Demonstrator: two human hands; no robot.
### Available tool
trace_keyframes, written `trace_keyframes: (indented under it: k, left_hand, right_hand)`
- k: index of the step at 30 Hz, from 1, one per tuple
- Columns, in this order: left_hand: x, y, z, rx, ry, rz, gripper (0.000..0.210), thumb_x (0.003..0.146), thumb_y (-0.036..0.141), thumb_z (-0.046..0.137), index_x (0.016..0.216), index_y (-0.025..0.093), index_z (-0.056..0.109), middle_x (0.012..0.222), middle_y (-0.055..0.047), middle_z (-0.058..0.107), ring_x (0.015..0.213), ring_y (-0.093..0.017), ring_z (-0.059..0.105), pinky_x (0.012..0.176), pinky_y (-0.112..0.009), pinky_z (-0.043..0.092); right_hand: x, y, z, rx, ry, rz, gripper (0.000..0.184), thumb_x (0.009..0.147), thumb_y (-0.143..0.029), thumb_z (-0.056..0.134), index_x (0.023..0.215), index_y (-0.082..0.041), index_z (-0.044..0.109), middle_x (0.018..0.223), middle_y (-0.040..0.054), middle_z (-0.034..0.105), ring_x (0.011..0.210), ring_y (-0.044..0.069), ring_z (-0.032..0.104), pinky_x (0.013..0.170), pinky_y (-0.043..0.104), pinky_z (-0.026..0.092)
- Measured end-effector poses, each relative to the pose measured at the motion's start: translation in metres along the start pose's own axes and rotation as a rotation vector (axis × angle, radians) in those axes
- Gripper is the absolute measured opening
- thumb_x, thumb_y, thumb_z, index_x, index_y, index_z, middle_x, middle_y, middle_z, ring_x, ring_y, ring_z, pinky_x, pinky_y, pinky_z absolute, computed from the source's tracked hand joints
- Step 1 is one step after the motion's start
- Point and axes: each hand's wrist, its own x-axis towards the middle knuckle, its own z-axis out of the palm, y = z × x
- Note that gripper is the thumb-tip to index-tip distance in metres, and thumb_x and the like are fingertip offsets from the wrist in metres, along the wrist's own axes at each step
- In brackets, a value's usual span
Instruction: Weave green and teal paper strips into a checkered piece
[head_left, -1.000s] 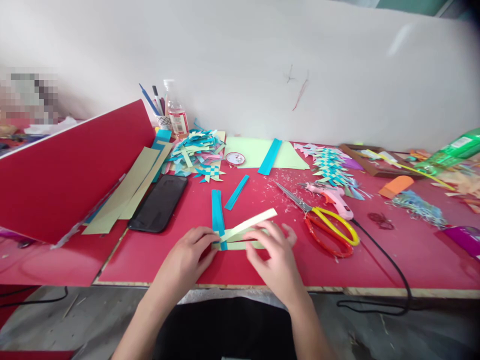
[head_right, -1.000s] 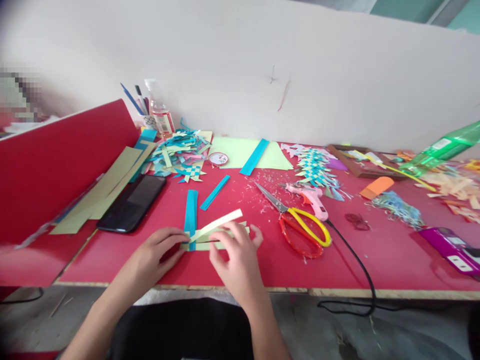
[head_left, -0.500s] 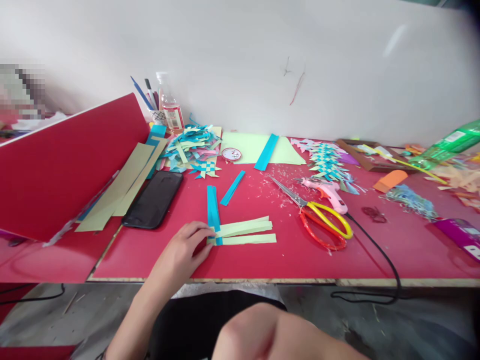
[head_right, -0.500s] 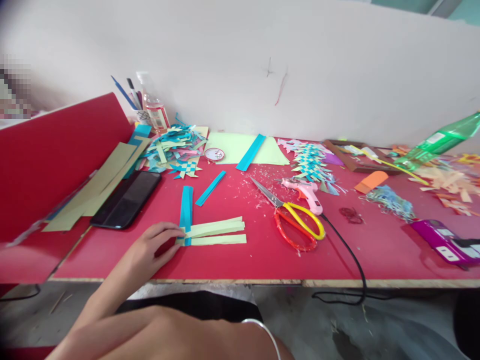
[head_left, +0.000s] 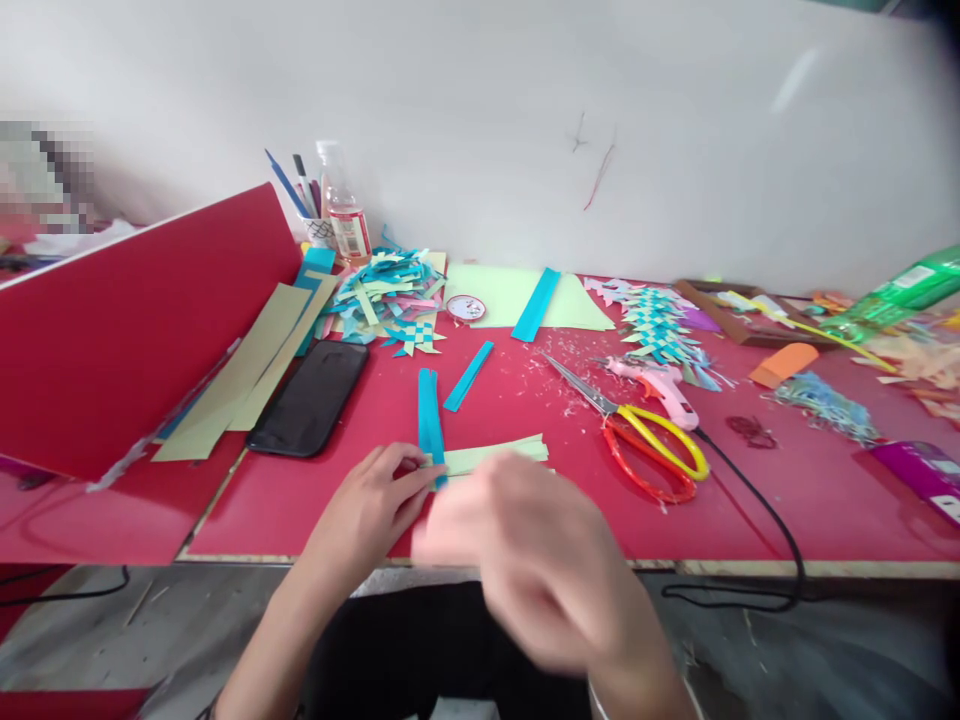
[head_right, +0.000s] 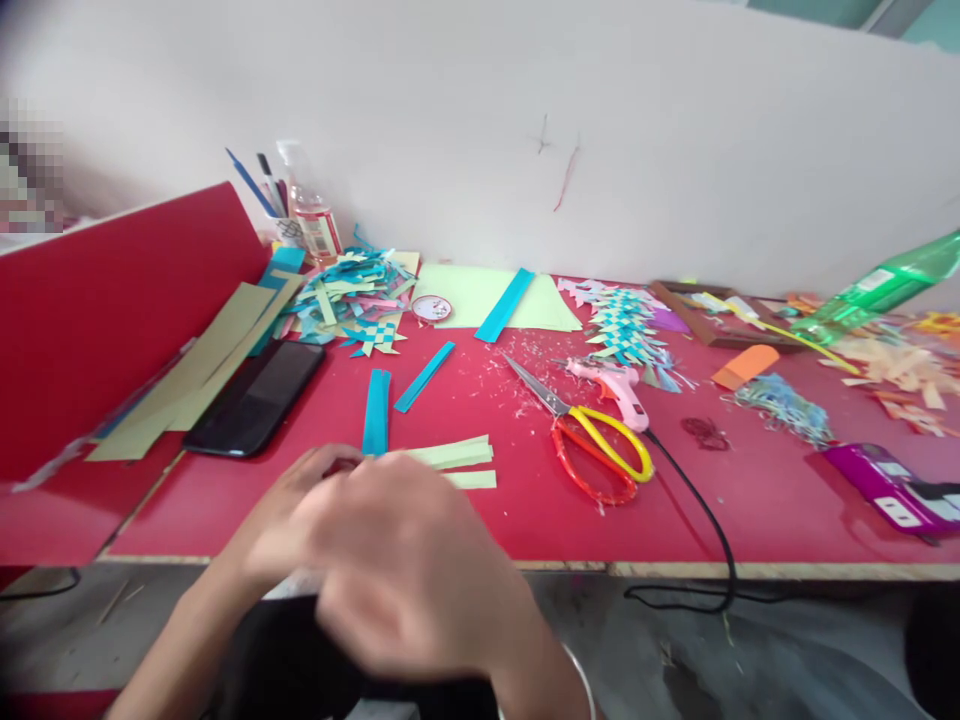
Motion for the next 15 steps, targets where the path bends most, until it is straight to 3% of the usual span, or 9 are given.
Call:
trace_keyframes:
  k: [4, 8, 15]
  left_hand:
    - [-0.001, -0.002, 0.001, 0.007, 0.002, 0.037, 0.029, 0.083, 0.018, 0.041, 0.103, 0.025, 0.061, 0.098, -0.007, 0.053, 0.085, -0.018, 0.053, 0.073, -0.031, 0.047]
    - [-0.002, -0.004, 0.003, 0.012, -0.003, 0.038, 0.031, 0.083, 0.016, 0.040, 0.105, 0.026, 0.059, 0.099, -0.007, 0.053, 0.085, -0.017, 0.052, 0.073, -0.030, 0.046]
    - [-0.002, -0.004, 0.007, 0.030, 0.007, -0.022, 0.029, 0.084, 0.020, 0.040, 0.109, 0.020, 0.053, 0.099, -0.008, 0.054, 0.086, -0.019, 0.053, 0.076, -0.032, 0.046]
  right_hand:
    - [0.016, 0.030, 0.029, -0.126, -0.072, -0.032, 0.052, 0.079, -0.004, 0.028, 0.122, -0.027, 0.047, 0.124, 0.0019, 0.049, 0.112, 0.017, 0.042, 0.093, 0.034, 0.037]
    - [0.014, 0.044, 0.051, -0.216, -0.150, -0.040, 0.059, 0.076, 0.001, 0.029, 0.126, -0.028, 0.042, 0.133, 0.0040, 0.039, 0.120, 0.020, 0.034, 0.094, 0.037, 0.035]
    - [0.010, 0.040, 0.053, -0.252, -0.132, -0.004, 0.052, 0.080, -0.003, 0.029, 0.125, -0.024, 0.043, 0.131, 0.0041, 0.043, 0.119, 0.020, 0.036, 0.098, 0.042, 0.029]
